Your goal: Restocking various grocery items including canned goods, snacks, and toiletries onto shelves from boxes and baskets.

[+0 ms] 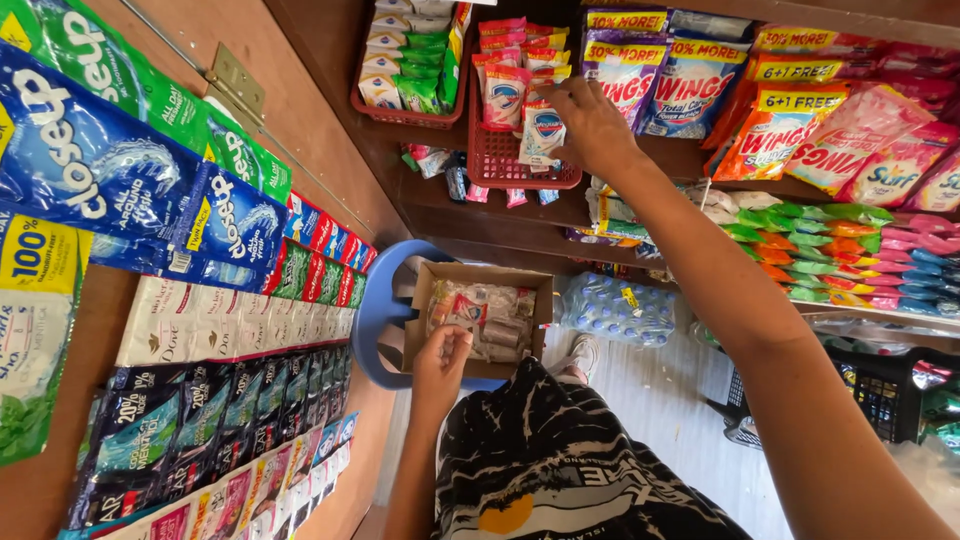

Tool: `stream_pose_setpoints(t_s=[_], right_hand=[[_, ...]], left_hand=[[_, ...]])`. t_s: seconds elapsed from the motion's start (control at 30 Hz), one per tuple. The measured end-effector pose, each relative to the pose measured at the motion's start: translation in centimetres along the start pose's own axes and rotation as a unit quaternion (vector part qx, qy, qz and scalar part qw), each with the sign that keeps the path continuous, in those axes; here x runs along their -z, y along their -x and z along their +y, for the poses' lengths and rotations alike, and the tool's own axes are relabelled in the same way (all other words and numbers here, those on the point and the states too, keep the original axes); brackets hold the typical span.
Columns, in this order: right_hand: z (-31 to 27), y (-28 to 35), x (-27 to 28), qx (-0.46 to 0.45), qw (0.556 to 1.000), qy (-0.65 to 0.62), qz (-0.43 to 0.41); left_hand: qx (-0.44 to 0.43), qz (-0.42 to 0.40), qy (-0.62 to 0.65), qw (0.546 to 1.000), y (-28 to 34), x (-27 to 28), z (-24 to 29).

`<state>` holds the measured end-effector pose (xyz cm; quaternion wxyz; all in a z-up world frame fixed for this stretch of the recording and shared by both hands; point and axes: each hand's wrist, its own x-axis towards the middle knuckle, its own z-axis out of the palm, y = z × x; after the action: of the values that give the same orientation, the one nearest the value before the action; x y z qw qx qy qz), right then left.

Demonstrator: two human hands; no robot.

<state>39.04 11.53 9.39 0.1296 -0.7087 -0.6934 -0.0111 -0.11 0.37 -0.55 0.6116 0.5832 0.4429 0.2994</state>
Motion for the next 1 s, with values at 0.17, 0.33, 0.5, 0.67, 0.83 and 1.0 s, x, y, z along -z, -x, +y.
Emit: stream_pose_setpoints(t_s=[0.17, 0.33, 0.5, 0.67, 0.83, 1.0], right_hand=[[0.4, -0.1, -2.2, -0.050, 0.998, 0.037, -0.008], [0.4, 0.6, -3.3, -0.057, 0.996, 0.069, 0.015], [-2.2, 2.0, -1.2, -0.064, 0.995, 0.052, 0.063], [-5.2, 6.6, -0.1, -0.063, 0.984, -0.051, 0.159], [-9.3, 13.2, -1.8, -0.065, 0.964, -0.172, 0.191], [-11.2, 20.7, -11.0, -0.089, 0.947, -0.295, 0.089]], left_hand=[[0.002, -0.014, -0.002, 1.000, -0.5, 0.0, 0.3], [-0.006, -0.032, 0.003, 0.999, -0.6, -0.1, 0.0], [-0.006, -0.035, 0.014, 0.999, -0.7, 0.1, -0.9], [-0.001, -0.041, 0.011, 0.999, -0.8, 0.5, -1.9], [0.026, -0.035, -0.031, 0.999, -1.9, 0.9, -2.4], [0.023, -0.022, -0.175, 0.984, -3.4, 1.3, -7.4]])
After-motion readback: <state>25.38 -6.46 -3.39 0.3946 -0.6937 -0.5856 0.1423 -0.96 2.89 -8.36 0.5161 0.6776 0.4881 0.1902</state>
